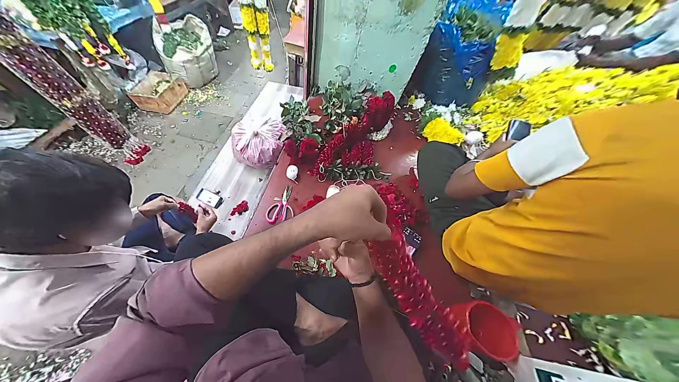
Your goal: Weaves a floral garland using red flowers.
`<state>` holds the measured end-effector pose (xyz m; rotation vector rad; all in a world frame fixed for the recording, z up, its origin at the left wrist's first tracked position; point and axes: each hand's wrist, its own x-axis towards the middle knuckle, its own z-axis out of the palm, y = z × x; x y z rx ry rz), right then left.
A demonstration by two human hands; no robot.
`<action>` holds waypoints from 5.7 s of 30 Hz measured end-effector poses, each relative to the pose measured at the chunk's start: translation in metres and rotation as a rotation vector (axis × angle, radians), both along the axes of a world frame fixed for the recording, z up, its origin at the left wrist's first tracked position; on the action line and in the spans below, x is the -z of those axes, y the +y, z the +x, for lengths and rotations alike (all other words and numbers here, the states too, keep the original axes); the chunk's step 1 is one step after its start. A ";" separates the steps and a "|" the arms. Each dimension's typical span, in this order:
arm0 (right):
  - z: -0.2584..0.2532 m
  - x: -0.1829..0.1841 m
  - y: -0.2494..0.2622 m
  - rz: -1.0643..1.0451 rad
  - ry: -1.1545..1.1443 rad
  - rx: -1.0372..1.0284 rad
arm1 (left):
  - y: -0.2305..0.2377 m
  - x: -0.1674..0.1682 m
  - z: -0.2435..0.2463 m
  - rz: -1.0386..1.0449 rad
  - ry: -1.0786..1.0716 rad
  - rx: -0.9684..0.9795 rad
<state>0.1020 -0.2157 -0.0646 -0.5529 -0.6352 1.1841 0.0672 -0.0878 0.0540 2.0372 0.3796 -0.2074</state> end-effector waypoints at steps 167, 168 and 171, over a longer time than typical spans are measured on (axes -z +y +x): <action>-0.049 0.099 0.038 -0.575 -0.253 0.088 | 0.057 0.165 -0.186 -0.080 0.241 -0.564; -0.052 0.096 0.040 -0.567 -0.237 0.092 | 0.056 0.163 -0.187 -0.117 0.234 -0.572; -0.060 0.090 0.043 -0.600 -0.273 0.115 | 0.054 0.166 -0.184 -0.219 0.216 -0.576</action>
